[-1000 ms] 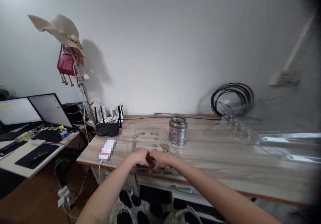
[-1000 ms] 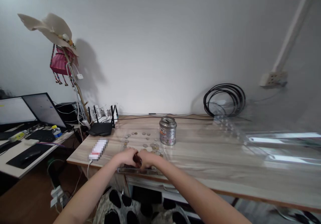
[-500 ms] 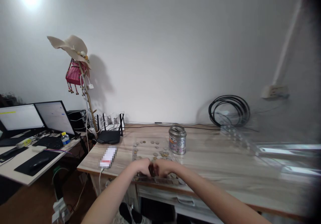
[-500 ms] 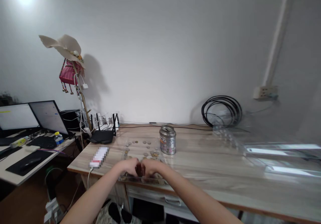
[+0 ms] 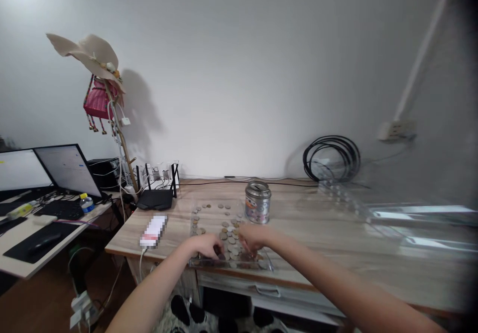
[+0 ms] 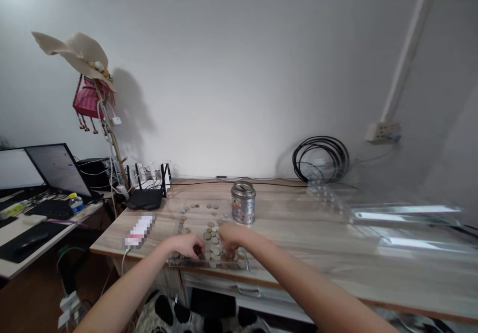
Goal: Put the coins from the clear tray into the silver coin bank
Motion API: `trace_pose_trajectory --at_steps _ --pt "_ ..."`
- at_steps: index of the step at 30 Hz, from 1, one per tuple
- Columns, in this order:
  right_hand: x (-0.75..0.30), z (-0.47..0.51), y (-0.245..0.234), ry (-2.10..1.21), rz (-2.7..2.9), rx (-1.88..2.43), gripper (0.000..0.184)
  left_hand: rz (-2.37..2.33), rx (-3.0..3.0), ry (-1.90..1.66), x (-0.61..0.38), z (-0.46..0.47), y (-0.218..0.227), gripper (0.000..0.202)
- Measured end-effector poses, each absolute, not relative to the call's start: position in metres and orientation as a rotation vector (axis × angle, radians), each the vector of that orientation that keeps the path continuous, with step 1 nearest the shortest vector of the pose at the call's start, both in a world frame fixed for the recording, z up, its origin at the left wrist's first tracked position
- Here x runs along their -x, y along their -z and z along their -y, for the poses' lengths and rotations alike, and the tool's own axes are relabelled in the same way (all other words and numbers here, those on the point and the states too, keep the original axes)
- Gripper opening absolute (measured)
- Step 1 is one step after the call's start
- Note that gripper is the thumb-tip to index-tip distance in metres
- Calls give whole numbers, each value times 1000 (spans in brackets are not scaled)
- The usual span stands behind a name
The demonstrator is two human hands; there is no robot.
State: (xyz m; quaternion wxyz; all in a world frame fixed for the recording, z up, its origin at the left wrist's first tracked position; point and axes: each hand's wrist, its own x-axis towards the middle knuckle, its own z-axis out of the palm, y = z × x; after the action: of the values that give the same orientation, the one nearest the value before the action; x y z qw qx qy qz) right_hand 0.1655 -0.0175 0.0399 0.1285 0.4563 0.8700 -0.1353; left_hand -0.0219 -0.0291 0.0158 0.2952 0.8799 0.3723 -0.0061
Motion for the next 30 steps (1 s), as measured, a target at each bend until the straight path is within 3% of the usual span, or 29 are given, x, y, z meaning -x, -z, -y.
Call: trace_pose_trajectory --at_steps 4,6,10,15,21,25,30 --pt "-169 28 -30 325 -2575 -1289 45 -1092 -2052 -99 21 24 -11 18" --pt "-172 28 -27 330 -2592 -1282 47 -1153 -1686 -255 22 20 -6 18" --pt "-172 20 -25 601 -2539 -1312 43 -1114 -1107 -539 21 5 0 17" --pt "-162 17 -17 805 -2471 -1271 15 -1040 -869 -651 17 -22 -4 10" --pt "-170 7 -11 959 -2481 -1315 14 -880 -656 -679 6 -59 -13 6" --pt "-178 -24 -25 1311 -2606 -1506 9 -777 -594 -637 -6 -80 -21 13" --pt "-162 -69 -51 1748 -2775 -1756 19 -719 -465 -573 -20 -96 -25 27"
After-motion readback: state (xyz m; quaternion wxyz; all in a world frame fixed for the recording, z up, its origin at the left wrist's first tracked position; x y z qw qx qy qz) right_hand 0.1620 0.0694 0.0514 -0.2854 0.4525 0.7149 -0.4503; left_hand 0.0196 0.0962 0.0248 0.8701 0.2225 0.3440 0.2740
